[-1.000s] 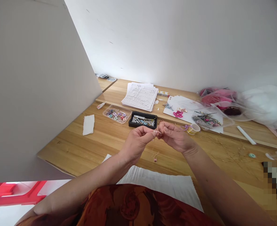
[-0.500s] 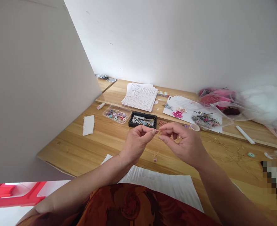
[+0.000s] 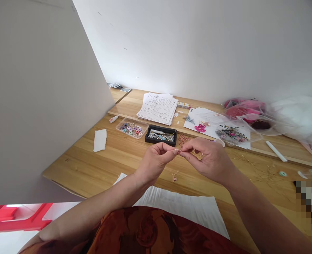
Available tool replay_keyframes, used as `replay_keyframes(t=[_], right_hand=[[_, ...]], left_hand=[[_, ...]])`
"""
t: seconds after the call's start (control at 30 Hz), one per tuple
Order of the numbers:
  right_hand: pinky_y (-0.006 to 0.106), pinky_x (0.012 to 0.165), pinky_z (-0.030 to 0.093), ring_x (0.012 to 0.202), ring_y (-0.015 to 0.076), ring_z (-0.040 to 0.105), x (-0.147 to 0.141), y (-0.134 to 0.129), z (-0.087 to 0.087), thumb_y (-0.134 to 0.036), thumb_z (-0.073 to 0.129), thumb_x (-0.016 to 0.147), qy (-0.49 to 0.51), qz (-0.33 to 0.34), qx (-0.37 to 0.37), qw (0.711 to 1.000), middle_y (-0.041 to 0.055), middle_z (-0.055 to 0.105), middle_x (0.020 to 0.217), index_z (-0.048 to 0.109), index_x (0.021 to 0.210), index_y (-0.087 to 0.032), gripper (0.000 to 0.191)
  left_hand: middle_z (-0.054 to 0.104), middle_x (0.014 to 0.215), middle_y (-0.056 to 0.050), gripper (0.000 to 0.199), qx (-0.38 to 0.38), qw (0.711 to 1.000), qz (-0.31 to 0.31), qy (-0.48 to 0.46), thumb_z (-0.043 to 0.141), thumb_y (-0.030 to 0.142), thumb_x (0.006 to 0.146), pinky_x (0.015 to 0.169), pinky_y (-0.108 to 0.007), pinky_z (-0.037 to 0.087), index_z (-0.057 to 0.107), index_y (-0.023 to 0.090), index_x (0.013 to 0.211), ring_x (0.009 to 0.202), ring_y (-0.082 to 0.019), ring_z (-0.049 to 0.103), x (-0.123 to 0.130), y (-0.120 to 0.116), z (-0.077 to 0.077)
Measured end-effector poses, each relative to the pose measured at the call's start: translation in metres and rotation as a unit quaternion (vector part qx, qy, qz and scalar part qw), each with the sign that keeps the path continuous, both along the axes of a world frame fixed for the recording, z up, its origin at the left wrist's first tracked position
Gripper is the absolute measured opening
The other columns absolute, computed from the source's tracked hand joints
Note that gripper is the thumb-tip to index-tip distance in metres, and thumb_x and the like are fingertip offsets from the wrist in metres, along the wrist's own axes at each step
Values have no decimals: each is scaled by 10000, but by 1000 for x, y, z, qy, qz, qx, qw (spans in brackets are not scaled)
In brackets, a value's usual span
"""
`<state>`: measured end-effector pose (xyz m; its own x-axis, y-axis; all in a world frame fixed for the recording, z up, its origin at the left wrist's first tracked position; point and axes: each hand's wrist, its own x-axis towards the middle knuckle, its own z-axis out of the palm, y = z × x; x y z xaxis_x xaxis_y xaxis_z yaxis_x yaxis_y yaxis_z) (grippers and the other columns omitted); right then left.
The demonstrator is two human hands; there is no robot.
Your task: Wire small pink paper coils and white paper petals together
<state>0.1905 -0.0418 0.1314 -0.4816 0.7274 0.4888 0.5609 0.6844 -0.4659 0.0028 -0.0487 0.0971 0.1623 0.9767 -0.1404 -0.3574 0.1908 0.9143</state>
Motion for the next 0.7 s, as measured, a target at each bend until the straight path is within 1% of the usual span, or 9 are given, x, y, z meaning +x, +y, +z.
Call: replay_keyframes(t=[0.13, 0.23, 0.37, 0.5, 0.6, 0.7], right_hand=[[275, 669, 472, 710, 133, 624, 3, 6, -1, -177, 681, 891, 5, 22, -3, 1000, 2, 696, 771, 674, 843, -202, 55], [284, 665, 478, 711, 138, 621, 4, 10, -4, -139, 686, 855, 19, 42, -8, 999, 9, 692, 775, 658, 820, -199, 75], [299, 702, 502, 749, 148, 637, 3, 10, -7, -96, 679, 830, 50, 70, -28, 996, 17, 700, 815, 648, 816, -203, 113], [297, 697, 518, 736, 146, 651, 1, 7, -11, -117, 684, 850, 90, 57, -43, 993, 20, 713, 824, 673, 876, -208, 95], [301, 683, 519, 714, 147, 653, 0, 6, -13, -135, 695, 857, 102, 52, -41, 993, 17, 719, 798, 679, 865, -212, 79], [309, 679, 524, 712, 154, 662, 1, 7, -15, -139, 704, 856, 108, 60, -43, 991, 21, 730, 797, 685, 847, -215, 79]], left_hand=[[666, 697, 1, 369, -9, 1000, -10, 1, 930, 397, 607, 694, -261, 369, 668, 144, 667, 688, -99, 525, 0, 2, -1], [661, 688, 4, 371, -16, 1000, -19, -2, 934, 389, 599, 692, -258, 365, 668, 141, 672, 683, -94, 520, -1, 2, -3], [663, 695, 2, 358, -16, 1000, -20, -6, 926, 379, 606, 690, -260, 364, 669, 139, 675, 683, -95, 527, 0, 1, -5], [672, 708, -3, 330, -8, 1000, -16, -9, 909, 366, 634, 700, -264, 374, 670, 142, 677, 693, -97, 539, -1, 2, -5], [674, 705, -1, 317, -8, 1000, -16, -9, 906, 356, 644, 711, -266, 383, 672, 144, 679, 696, -97, 544, -1, 2, -5], [679, 707, -3, 313, -10, 1000, -20, -9, 908, 355, 643, 721, -269, 392, 677, 148, 680, 704, -102, 556, -2, 1, -6]])
